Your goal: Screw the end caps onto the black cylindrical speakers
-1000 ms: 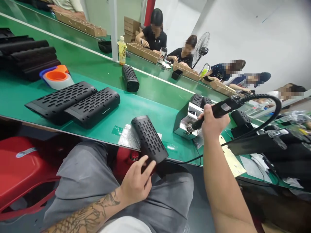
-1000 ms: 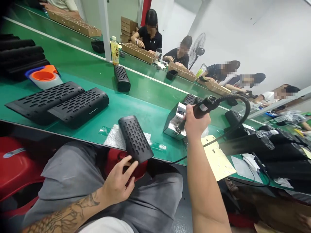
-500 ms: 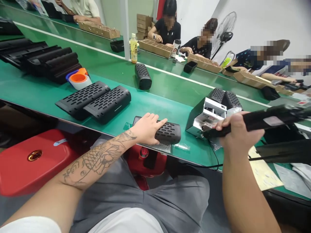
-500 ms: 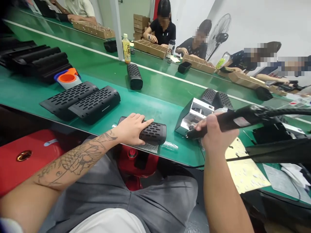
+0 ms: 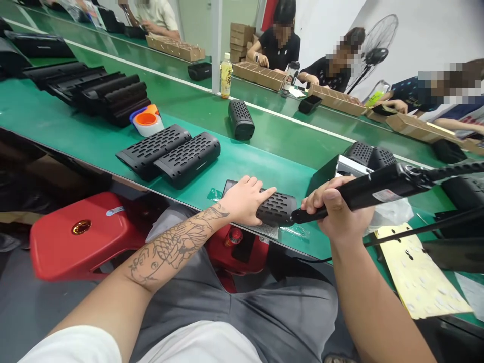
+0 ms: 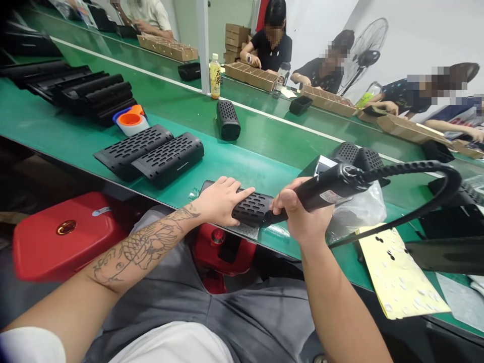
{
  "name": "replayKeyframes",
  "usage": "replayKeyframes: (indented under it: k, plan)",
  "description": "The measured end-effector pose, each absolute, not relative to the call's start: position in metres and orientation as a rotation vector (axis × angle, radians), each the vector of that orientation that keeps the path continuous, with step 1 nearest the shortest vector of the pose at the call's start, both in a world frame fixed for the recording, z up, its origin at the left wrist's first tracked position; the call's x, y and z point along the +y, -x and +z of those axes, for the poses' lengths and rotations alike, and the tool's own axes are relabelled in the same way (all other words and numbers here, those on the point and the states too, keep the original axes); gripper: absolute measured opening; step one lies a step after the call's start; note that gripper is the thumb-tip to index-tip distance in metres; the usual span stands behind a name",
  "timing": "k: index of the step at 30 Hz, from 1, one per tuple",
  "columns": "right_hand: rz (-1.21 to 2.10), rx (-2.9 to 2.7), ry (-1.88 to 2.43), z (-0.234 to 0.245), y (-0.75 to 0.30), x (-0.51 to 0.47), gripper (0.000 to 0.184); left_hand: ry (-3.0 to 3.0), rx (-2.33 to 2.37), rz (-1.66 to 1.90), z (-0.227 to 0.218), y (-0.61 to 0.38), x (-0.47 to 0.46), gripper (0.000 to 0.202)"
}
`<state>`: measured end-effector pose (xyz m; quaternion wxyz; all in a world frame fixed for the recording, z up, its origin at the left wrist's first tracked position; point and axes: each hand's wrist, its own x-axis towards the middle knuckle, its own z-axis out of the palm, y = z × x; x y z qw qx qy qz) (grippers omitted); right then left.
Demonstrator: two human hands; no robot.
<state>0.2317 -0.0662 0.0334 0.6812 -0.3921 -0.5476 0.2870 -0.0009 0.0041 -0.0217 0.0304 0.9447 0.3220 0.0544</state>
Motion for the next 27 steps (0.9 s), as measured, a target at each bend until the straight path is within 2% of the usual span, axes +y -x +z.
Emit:
replayKeyframes:
  k: [7, 27]
  plan:
    - [0.711, -1.326, 0.949, 0.031, -0.231, -0.064, 0.057, -2.906, 0.984, 0.165, -0.020, 0.000, 0.003, 0.117]
    - [0.761, -1.373, 0.933, 0.019, -0.228, -0.075, 0.057, -2.816, 1.111, -0.080, -0.004, -0.004, 0.000, 0.117]
